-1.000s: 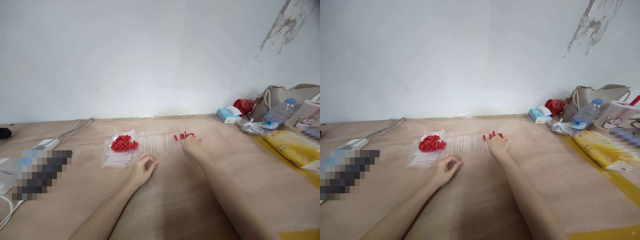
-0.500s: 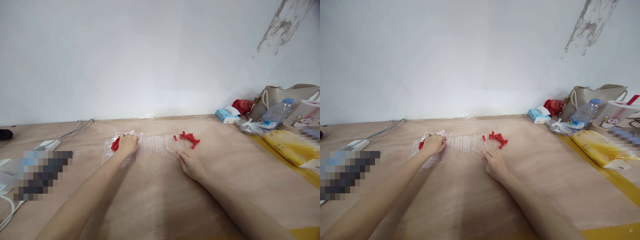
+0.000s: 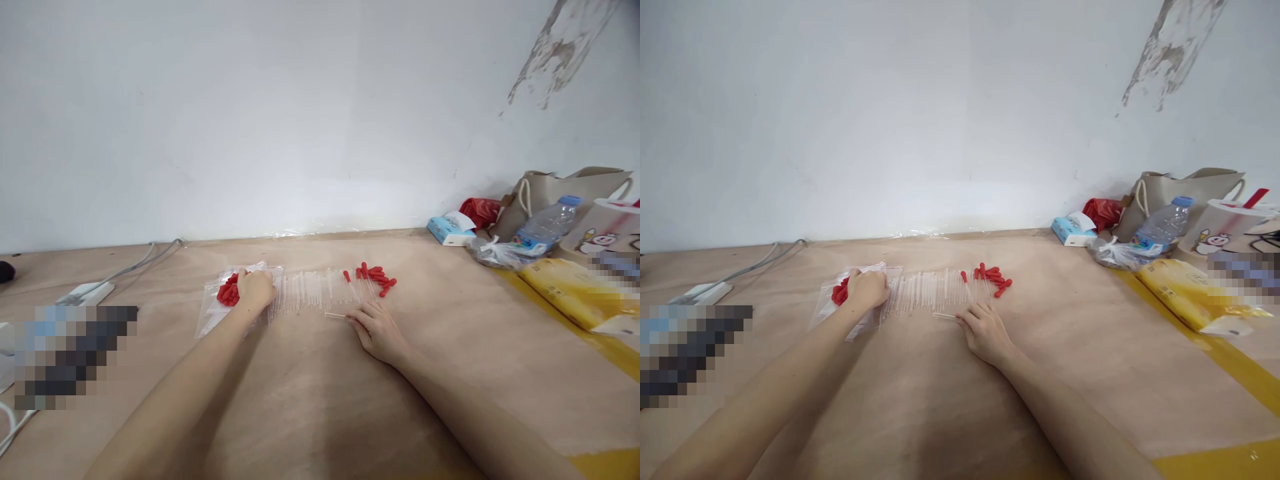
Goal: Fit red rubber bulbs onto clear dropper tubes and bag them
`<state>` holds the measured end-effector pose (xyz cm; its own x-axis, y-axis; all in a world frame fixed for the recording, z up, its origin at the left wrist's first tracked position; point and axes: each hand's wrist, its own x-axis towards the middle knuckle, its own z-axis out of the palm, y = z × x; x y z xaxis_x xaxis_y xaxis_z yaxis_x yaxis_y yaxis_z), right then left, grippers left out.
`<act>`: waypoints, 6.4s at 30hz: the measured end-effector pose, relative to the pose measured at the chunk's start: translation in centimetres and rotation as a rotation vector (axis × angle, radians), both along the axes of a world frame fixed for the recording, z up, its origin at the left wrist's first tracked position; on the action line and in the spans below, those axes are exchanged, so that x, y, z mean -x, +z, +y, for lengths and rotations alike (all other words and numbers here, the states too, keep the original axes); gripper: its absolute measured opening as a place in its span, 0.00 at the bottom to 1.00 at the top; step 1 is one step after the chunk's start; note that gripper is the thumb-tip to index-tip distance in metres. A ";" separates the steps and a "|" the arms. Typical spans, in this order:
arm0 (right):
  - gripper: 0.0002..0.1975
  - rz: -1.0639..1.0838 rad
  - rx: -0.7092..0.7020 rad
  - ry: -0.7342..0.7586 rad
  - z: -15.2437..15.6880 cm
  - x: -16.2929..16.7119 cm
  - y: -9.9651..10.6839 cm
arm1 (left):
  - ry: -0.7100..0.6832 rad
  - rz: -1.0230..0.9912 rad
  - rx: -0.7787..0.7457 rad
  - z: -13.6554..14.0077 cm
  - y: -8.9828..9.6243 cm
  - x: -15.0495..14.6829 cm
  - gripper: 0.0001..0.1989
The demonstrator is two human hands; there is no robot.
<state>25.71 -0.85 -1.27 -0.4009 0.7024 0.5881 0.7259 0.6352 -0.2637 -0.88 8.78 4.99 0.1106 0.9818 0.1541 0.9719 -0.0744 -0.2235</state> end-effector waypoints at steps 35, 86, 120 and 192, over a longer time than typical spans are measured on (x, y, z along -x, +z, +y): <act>0.10 0.106 0.053 0.019 -0.8 0.9 0.1 | -0.499 -1.018 0.007 -10.1 -5.4 -3.6 0.10; 0.10 -0.146 0.085 0.142 -1.9 2.2 0.7 | -0.681 -0.922 0.212 -11.1 -4.7 -4.1 0.10; 0.11 -0.110 0.360 -0.677 5.4 0.7 1.4 | -0.628 -0.880 0.183 -9.8 -5.1 -3.4 0.08; 0.15 0.058 -0.086 -0.041 0.9 -1.2 -1.3 | -0.455 -0.501 -0.160 -2.0 -2.1 3.5 0.05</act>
<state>26.90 0.03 -2.58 -0.3365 0.6636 0.6681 0.7369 0.6273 -0.2520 -4.36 6.76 2.91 0.3834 0.8159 0.4327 0.8409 -0.5022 0.2019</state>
